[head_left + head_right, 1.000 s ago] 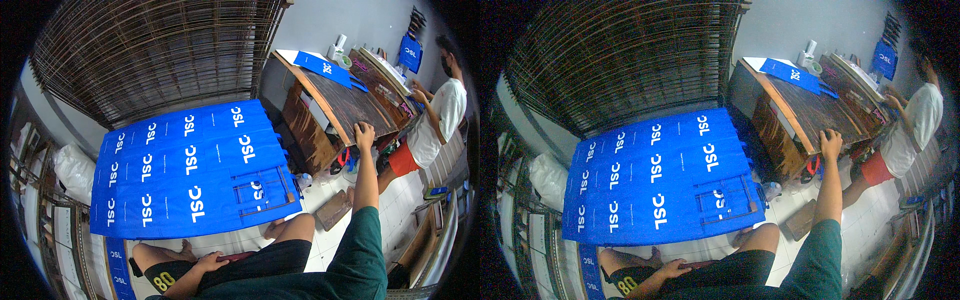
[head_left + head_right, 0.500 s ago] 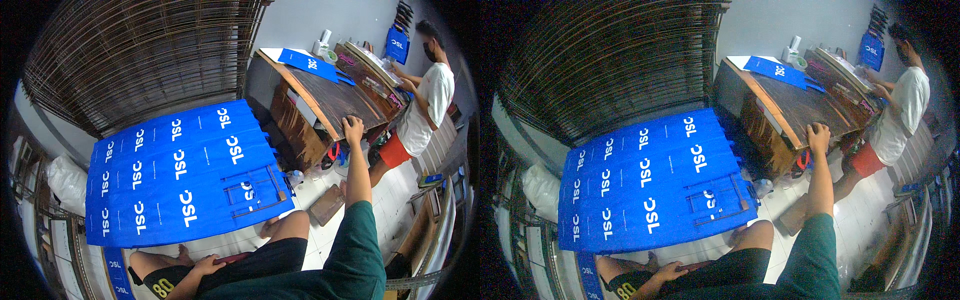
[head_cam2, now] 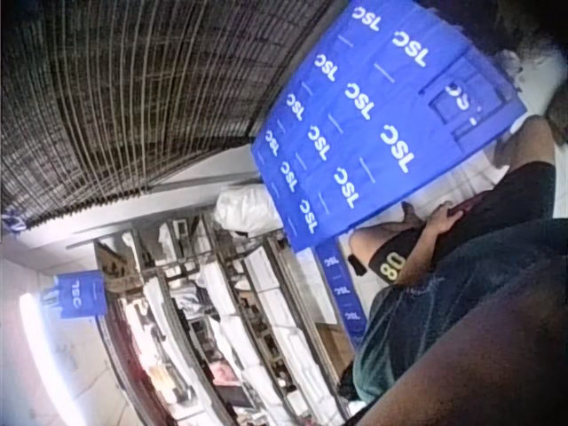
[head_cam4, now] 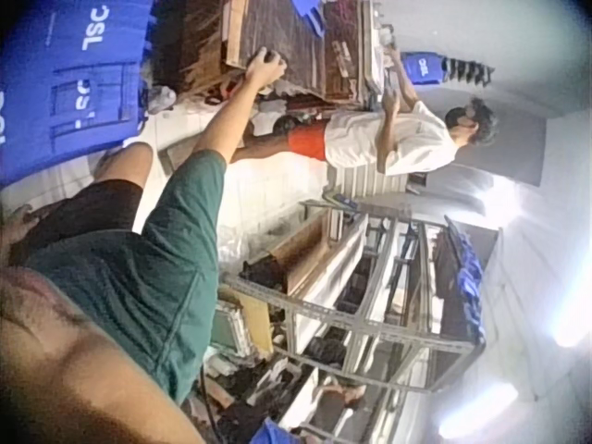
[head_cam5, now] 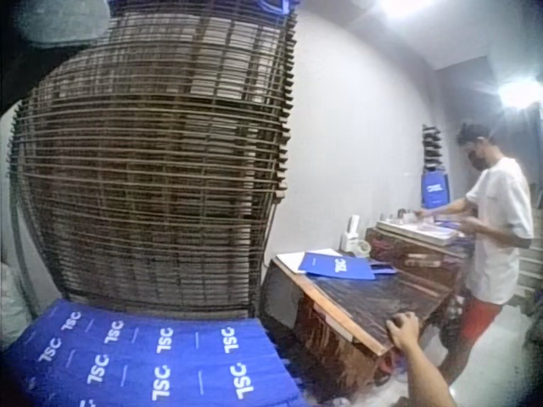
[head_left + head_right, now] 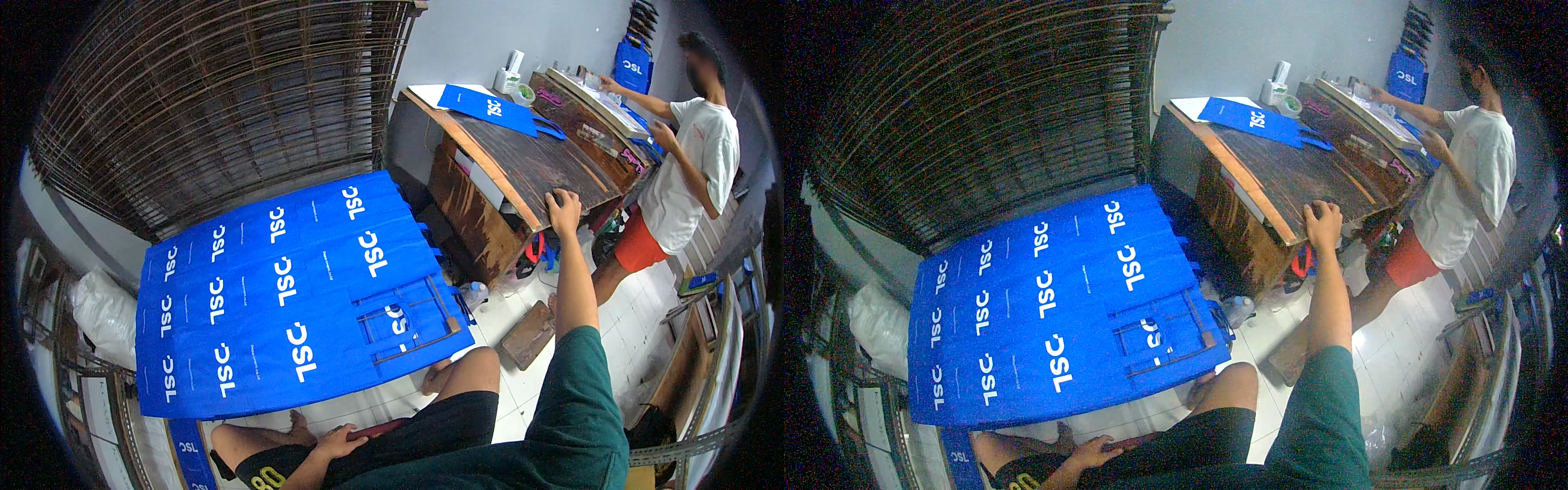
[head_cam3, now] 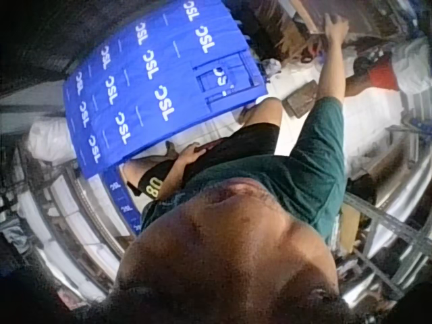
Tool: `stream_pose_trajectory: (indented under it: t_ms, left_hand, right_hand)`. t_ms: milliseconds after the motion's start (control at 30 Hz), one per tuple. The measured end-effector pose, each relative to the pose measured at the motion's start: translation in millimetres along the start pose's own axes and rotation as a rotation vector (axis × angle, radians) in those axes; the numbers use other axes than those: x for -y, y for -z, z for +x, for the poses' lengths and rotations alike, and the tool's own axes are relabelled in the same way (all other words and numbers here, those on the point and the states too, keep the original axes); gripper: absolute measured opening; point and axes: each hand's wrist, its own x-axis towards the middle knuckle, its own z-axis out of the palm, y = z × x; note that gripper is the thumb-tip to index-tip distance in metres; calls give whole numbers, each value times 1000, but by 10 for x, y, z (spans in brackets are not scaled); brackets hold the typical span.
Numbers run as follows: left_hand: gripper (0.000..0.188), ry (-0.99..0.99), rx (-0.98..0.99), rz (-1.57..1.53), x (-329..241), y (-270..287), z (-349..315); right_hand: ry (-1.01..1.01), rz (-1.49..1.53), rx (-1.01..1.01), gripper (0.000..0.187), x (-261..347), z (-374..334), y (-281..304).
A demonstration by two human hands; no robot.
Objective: The person sits on the floor and repeatedly picks up blue rectangular sheets from a stack, aligns them, and places them back on top. Another person in the background is also handling similar blue sheets at a table.
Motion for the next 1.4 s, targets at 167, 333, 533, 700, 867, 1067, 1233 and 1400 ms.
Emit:
stream_pose_trajectory:
  t_ms: [167,333,533,700,867,1067,1233,1400]
  left_hand:
    - [76,-30,-19,23,-62,40,-53]
    - [76,-19,-13,-14,-113,69,-78]
    - [76,-47,-19,-32,123,-75,90]
    - [76,-51,-47,-10,101,-86,79]
    - [74,-65,-35,10,57,-37,53]
    - [73,-58,-24,-16,45,-25,39]
    - [73,-64,-38,-15,62,-44,60]
    - [73,-38,-22,-42,78,-52,77]
  right_hand:
    - [-47,1,41,37,49,-7,33]
    - [-54,-4,35,37,-2,-12,43]
    - [-23,19,18,36,26,2,24]
    - [-17,42,13,35,48,-10,36]
    - [-61,27,54,38,59,-5,61]
    - [-61,13,52,39,56,-12,56]
    - [-50,16,40,38,47,-10,54]
    - [-39,32,32,37,63,-7,47]
